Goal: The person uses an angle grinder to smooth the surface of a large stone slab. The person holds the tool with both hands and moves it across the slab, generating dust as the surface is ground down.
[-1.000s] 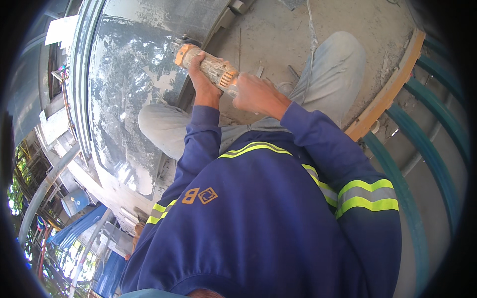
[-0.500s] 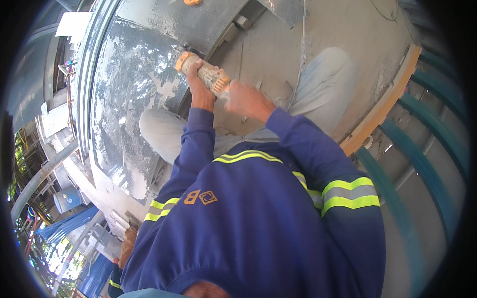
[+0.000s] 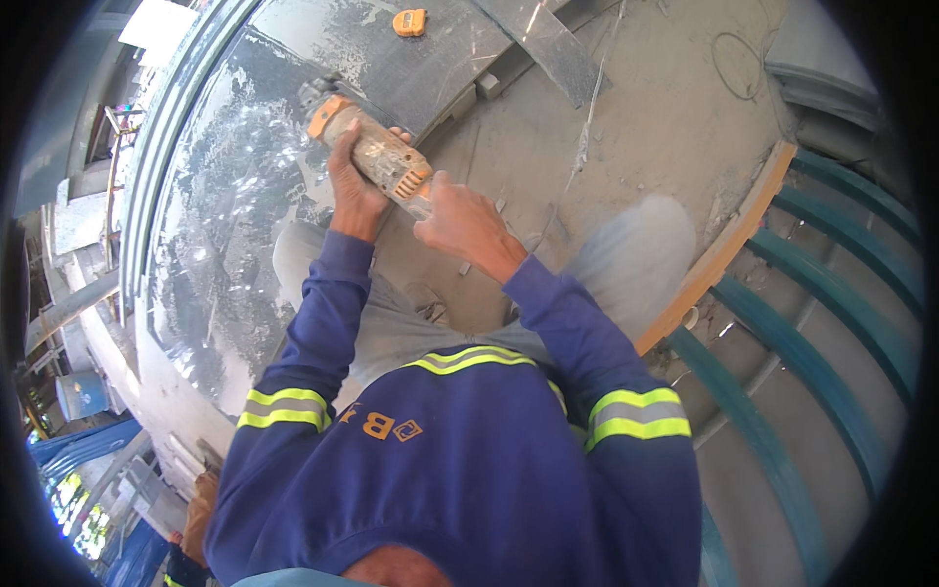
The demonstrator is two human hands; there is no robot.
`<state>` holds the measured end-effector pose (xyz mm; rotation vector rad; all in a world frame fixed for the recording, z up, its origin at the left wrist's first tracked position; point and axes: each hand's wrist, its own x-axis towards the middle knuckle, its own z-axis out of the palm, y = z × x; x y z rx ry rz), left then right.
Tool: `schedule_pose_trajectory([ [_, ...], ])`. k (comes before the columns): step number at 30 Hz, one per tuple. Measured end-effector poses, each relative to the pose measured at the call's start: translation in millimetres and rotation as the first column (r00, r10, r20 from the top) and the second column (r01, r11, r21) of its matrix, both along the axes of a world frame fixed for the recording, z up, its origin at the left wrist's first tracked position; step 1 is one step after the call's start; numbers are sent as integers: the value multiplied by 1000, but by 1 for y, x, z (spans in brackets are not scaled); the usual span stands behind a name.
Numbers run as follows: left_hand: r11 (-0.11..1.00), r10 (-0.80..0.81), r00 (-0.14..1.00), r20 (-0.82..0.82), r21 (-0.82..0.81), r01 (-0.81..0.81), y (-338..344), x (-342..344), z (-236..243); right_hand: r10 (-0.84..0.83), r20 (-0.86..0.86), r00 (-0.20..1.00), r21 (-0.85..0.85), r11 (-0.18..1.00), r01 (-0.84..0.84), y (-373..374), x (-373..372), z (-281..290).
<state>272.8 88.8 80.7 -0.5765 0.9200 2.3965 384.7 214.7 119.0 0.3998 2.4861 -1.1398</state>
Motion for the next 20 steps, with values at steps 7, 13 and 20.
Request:
schedule_pose_trajectory([
  [7, 974, -193, 979, 69, 137, 182, 30, 21, -50, -160, -79, 984, 134, 976, 169, 6, 45, -38],
  [13, 980, -154, 985, 82, 137, 142, 29, 51, -50, -120, -80, 990, 159, 978, 131, 4, 75, -43],
  [20, 999, 47, 999, -21, -22, -48, -2, 59, -40, 38, -198, 980, -31, 998, -45, -8, 60, -69],
])
